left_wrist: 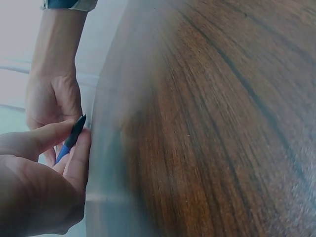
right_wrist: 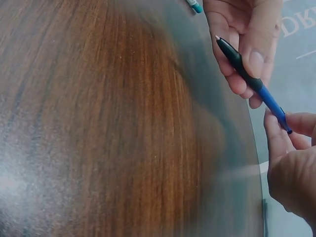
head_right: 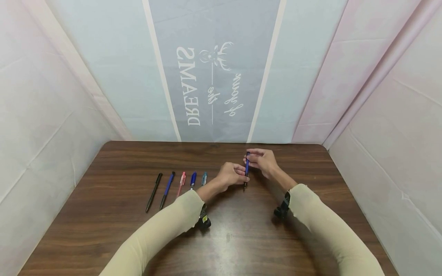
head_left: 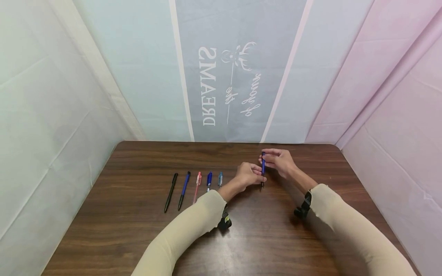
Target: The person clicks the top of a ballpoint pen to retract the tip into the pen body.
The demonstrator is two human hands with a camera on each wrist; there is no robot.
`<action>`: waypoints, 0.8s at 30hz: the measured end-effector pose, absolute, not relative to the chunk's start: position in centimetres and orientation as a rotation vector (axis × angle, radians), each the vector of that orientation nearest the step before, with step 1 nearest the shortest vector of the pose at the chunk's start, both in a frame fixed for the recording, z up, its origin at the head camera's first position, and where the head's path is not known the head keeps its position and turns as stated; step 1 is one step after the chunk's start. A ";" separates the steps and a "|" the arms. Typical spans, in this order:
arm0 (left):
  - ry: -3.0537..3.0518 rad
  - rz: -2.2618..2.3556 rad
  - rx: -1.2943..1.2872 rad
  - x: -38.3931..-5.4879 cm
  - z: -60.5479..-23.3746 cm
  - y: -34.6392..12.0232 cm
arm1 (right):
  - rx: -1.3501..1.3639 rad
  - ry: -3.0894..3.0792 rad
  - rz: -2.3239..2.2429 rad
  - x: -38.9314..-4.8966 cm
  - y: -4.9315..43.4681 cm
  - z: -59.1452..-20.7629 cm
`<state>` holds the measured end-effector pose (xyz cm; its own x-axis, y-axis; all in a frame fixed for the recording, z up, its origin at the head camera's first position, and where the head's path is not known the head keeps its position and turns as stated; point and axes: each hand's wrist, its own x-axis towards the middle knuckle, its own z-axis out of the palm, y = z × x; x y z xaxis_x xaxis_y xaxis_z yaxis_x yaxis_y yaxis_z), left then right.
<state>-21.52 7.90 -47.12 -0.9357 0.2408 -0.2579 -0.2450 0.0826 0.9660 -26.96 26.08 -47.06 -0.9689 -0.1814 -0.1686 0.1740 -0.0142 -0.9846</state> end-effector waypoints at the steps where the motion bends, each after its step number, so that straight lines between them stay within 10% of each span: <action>1: 1.985 1.928 -0.008 -21.5 -47.1 7.8 | -0.006 2.015 -2.068 -27.0 26.1 -47.0; 24: 1.740 2.093 -0.059 -21.2 -46.6 6.5 | -0.128 1.858 -2.102 -27.0 24.7 -45.8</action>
